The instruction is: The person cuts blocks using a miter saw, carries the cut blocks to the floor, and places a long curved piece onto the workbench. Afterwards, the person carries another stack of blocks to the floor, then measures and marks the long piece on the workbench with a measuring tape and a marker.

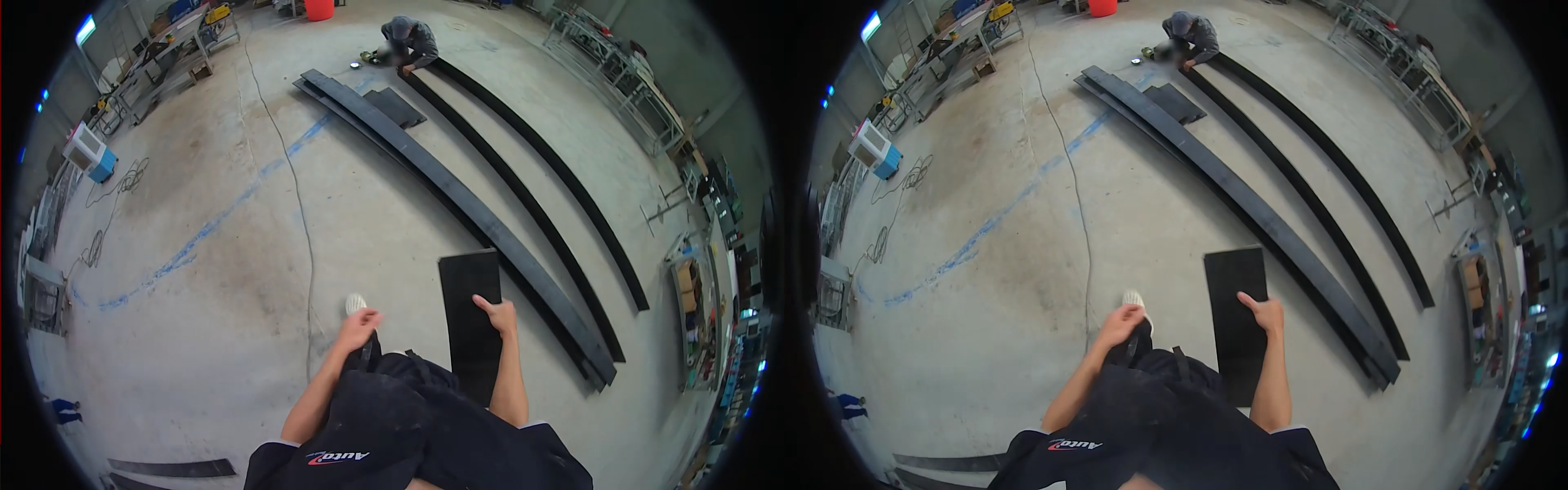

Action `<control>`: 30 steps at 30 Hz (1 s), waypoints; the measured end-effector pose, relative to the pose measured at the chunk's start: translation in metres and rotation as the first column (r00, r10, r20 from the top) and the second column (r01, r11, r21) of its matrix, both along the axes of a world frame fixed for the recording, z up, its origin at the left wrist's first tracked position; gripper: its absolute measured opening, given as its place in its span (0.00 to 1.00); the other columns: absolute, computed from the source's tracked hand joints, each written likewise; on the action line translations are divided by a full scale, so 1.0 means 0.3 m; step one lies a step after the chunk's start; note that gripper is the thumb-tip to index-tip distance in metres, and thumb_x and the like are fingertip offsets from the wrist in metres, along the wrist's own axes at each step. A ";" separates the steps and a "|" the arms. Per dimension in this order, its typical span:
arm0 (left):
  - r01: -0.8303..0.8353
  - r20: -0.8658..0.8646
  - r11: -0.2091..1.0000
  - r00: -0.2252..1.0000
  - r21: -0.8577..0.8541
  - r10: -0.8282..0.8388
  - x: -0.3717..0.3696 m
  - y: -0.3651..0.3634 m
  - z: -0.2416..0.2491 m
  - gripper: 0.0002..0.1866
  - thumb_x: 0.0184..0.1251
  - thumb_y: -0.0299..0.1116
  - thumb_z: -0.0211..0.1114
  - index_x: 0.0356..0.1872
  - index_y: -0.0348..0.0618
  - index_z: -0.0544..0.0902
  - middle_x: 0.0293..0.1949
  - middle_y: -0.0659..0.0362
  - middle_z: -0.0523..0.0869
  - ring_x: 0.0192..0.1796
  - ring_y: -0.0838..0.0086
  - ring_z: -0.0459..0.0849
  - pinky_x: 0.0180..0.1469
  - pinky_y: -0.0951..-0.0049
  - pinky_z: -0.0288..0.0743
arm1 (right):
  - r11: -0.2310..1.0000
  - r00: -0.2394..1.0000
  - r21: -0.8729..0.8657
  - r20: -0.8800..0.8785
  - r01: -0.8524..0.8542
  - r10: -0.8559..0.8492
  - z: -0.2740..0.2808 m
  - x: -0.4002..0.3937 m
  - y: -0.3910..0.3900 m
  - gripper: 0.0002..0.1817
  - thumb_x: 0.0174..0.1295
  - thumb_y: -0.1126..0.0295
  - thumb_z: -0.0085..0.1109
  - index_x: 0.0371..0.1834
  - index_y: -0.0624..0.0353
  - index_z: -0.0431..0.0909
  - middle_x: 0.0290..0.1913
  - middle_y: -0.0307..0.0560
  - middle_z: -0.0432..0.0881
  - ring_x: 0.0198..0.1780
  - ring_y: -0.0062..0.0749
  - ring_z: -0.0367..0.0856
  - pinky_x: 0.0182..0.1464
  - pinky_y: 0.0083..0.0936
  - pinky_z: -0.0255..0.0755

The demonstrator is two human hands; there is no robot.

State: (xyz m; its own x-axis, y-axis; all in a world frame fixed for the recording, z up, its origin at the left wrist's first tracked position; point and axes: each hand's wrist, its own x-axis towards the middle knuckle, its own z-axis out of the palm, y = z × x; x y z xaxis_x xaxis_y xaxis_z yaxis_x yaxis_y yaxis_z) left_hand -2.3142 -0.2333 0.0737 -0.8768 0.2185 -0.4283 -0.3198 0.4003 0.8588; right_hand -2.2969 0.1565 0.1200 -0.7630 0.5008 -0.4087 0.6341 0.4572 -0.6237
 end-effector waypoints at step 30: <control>-0.717 0.722 0.322 0.680 0.619 0.126 -2.933 0.377 0.080 0.52 0.54 0.78 0.58 0.71 0.47 0.69 0.72 0.58 0.71 0.73 0.59 0.66 0.76 0.51 0.54 | 0.691 0.659 -0.017 0.281 -0.723 0.697 0.304 -3.008 -0.104 0.56 0.35 0.32 0.74 0.63 0.65 0.73 0.53 0.63 0.83 0.57 0.55 0.81 0.61 0.40 0.74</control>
